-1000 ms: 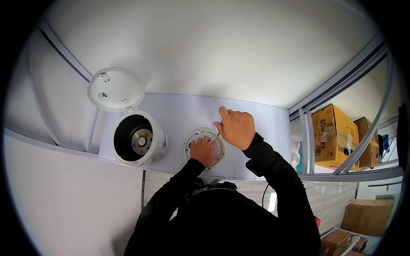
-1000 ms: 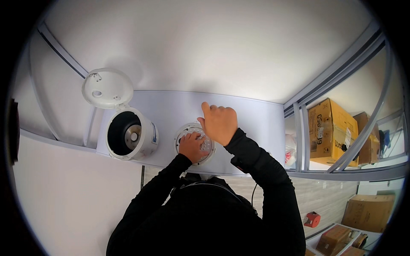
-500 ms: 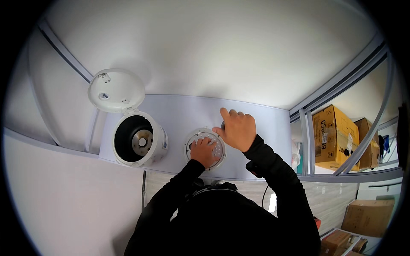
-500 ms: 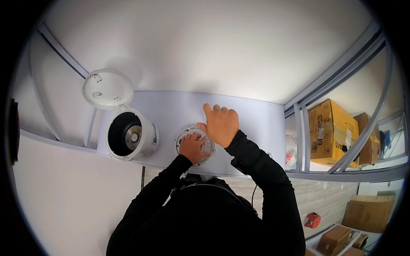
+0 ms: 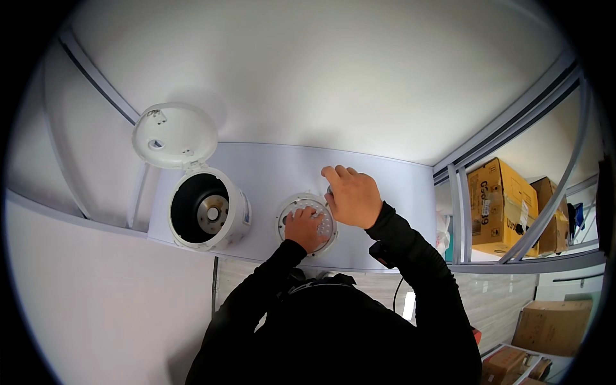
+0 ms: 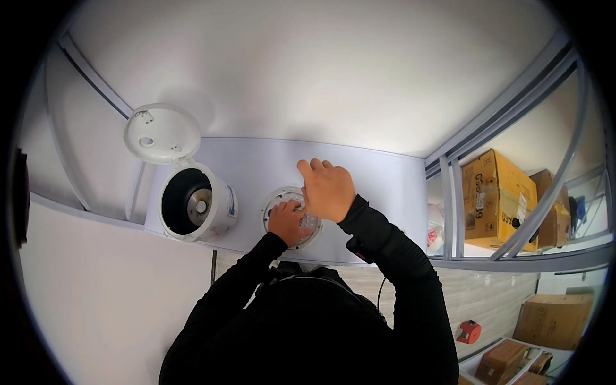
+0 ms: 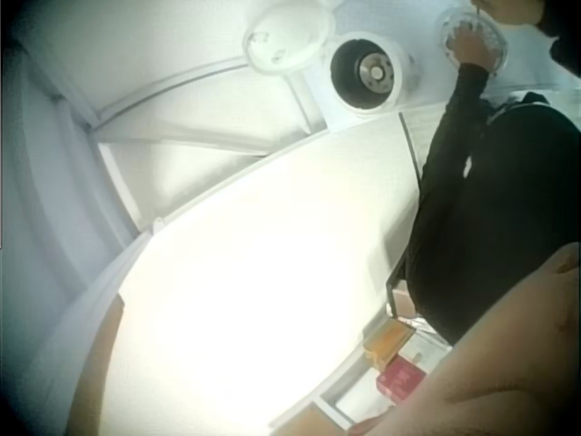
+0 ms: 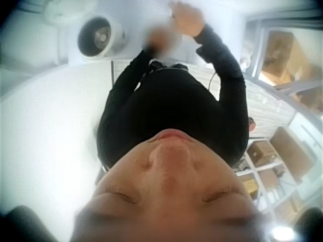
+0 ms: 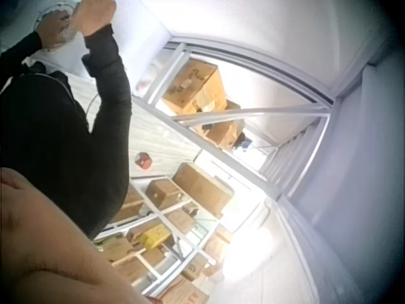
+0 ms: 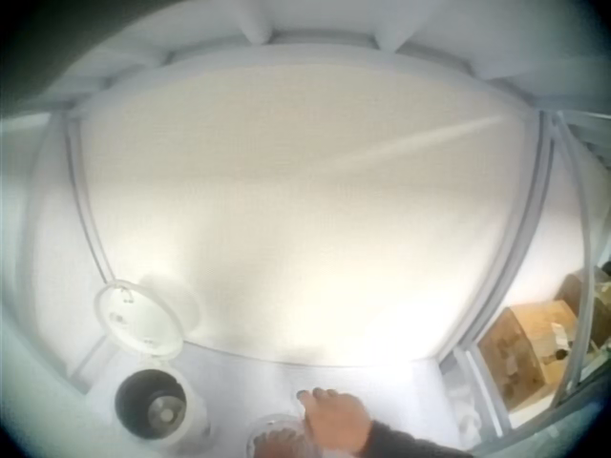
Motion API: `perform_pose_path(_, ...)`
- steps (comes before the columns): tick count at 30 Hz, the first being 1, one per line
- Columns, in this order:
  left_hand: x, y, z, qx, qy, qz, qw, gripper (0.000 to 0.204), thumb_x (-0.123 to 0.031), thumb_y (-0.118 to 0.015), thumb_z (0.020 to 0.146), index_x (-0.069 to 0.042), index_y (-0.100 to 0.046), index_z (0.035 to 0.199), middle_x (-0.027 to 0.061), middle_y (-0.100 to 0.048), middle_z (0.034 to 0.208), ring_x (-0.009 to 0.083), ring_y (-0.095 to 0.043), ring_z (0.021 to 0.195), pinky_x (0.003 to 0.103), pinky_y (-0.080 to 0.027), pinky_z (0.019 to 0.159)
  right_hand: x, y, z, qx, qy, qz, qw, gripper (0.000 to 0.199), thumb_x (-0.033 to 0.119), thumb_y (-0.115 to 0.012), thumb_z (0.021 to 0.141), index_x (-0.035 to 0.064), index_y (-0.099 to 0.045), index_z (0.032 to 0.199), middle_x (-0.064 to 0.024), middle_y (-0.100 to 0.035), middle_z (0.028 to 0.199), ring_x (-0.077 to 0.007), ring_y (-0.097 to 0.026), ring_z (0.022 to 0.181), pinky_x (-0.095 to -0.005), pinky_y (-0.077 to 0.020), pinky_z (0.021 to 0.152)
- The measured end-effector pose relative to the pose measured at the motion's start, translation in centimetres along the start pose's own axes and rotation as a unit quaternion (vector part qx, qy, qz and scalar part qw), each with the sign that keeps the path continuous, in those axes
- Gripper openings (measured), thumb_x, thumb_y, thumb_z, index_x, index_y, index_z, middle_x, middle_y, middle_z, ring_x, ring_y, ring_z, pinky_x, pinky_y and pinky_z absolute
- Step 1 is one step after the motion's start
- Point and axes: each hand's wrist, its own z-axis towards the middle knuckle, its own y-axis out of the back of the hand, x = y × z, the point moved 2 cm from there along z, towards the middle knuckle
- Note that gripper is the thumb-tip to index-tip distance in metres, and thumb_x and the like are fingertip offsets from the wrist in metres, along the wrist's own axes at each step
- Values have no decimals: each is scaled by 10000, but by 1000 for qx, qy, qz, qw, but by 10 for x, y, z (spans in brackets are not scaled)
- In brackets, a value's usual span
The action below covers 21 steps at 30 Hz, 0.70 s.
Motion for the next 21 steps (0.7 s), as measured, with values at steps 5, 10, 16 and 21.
perform_pose_path(5, 2, 1, 0, -1, 2, 0, 1000, 652, -434, -862, 690, -200, -731, 1284, 65, -592, 1238, 307, -551, 1175, 487, -428, 1016, 1, 0, 6, 142, -101, -32, 984, 434, 268, -822, 797, 70, -586, 1103, -103, -625, 864, -293, -655, 736, -396, -500, 555)
perform_pose_path(10, 1, 1, 6, 16, -1, 7, 1000, 633, -429, -847, 697, -193, -737, 1274, 66, -599, 1231, 309, -559, 1168, 483, -453, 1000, -3, -1, -4, -47, 15, 2, 999, 402, 335, -821, 818, 73, -598, 1025, -83, -628, 795, -281, -661, 692, -388, -499, 548)
perform_pose_path(16, 4, -2, 6, 13, -1, 17, 1000, 622, -434, -837, 701, -199, -740, 1269, 72, -617, 1228, 313, -570, 1160, 476, -476, 988, -4, -8, -4, 126, -101, -48, 986, 430, 273, -819, 797, 74, -588, 1100, -91, -630, 847, -284, -672, 705, -396, -514, 569)
perform_pose_path(21, 3, -2, 7, 37, 8, 11, 999, 590, -431, -829, 722, -206, -724, 1257, 49, -598, 1266, 293, -543, 1207, 526, -444, 1015, -2, 1, -7, -16, -8, 9, 1000, 361, 319, -803, 813, 84, -570, 958, -72, -602, 727, -275, -643, 619, -402, -472, 518)
